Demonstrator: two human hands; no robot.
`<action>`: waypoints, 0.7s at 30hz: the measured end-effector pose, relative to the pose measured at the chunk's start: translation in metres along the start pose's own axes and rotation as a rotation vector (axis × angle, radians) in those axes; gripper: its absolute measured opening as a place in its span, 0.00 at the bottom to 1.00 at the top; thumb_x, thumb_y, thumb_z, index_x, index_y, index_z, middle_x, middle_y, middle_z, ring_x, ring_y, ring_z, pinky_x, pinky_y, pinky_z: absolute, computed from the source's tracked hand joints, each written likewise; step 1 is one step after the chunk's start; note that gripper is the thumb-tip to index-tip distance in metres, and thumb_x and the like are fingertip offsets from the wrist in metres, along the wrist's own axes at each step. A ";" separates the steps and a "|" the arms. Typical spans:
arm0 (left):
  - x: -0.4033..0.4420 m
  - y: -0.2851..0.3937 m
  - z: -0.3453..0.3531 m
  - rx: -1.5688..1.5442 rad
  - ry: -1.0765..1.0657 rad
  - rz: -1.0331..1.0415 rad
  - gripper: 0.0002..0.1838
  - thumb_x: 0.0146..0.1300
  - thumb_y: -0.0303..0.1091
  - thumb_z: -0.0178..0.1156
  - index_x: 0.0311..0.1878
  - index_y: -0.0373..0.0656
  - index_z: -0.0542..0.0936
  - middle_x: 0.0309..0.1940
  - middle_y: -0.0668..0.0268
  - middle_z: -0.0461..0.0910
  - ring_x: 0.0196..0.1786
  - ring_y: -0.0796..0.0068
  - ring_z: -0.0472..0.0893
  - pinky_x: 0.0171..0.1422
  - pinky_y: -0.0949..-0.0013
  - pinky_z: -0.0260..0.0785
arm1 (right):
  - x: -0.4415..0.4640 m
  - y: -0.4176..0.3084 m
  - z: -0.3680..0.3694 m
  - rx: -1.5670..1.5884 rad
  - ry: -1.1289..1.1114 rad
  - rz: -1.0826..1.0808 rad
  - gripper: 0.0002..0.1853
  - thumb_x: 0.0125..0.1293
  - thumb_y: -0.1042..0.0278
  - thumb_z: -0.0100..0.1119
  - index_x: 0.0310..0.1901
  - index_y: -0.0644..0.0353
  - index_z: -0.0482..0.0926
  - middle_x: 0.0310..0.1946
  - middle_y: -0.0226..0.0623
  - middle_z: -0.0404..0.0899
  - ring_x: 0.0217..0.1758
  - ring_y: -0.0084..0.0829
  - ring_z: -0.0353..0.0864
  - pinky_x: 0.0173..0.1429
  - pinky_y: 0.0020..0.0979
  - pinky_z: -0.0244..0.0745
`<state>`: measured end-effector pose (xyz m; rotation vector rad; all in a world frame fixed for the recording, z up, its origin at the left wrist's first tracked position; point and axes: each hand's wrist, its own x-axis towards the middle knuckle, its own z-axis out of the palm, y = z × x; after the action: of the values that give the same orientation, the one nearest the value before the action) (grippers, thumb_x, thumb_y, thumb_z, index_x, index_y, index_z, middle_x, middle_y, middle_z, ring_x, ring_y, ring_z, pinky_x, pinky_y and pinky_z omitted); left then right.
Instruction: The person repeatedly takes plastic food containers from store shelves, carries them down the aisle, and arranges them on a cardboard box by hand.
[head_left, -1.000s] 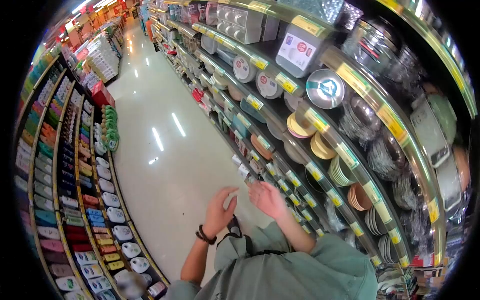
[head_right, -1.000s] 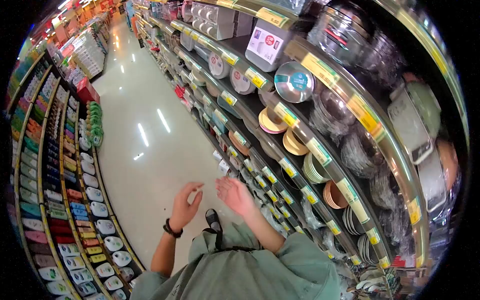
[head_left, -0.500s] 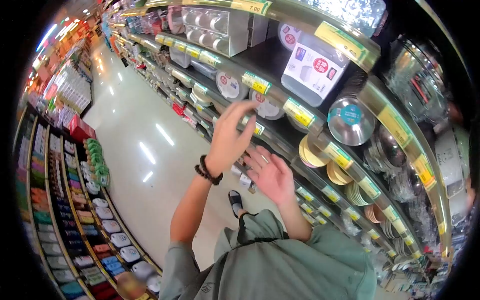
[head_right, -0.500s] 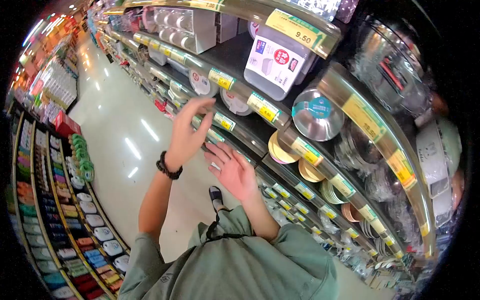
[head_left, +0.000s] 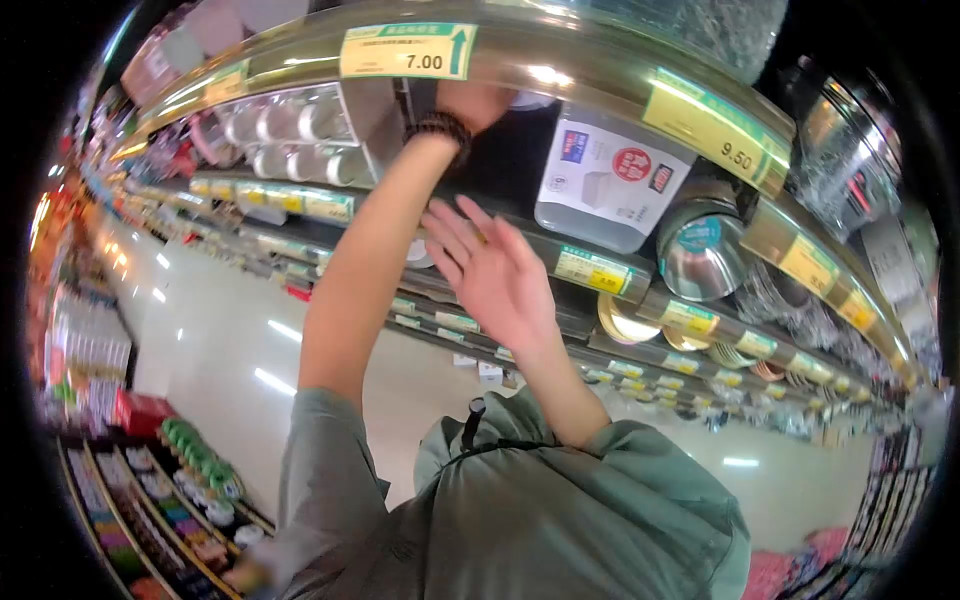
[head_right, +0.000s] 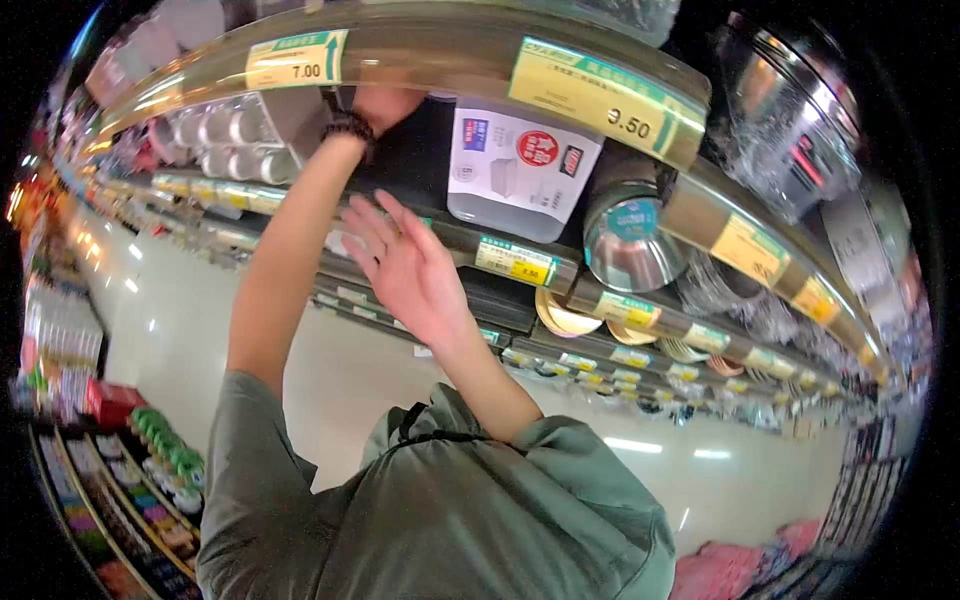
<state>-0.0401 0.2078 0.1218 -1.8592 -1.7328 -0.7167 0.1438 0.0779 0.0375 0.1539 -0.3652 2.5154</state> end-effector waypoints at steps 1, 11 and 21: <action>0.012 -0.003 0.006 0.033 0.005 0.000 0.24 0.63 0.46 0.63 0.61 0.48 0.81 0.59 0.53 0.80 0.61 0.47 0.78 0.67 0.47 0.68 | 0.010 0.002 0.006 0.029 0.014 -0.067 0.26 0.78 0.58 0.49 0.72 0.57 0.61 0.76 0.50 0.58 0.80 0.45 0.56 0.83 0.46 0.50; 0.035 -0.019 0.009 0.113 0.051 -0.166 0.16 0.64 0.43 0.61 0.51 0.47 0.84 0.49 0.56 0.84 0.55 0.50 0.81 0.60 0.48 0.72 | 0.104 0.004 0.029 0.003 0.266 -0.557 0.23 0.79 0.58 0.40 0.68 0.63 0.59 0.68 0.52 0.61 0.72 0.45 0.62 0.80 0.43 0.54; -0.009 -0.020 -0.006 -0.290 0.217 -0.148 0.14 0.64 0.43 0.61 0.48 0.49 0.86 0.43 0.58 0.87 0.48 0.51 0.85 0.52 0.50 0.77 | 0.160 -0.015 0.011 -0.140 0.355 -0.557 0.19 0.77 0.52 0.36 0.53 0.50 0.74 0.50 0.35 0.78 0.52 0.30 0.76 0.58 0.35 0.71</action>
<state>-0.0609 0.1983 0.1203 -1.7659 -1.7085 -1.2374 0.0212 0.1729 0.0815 -0.2176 -0.2996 1.9106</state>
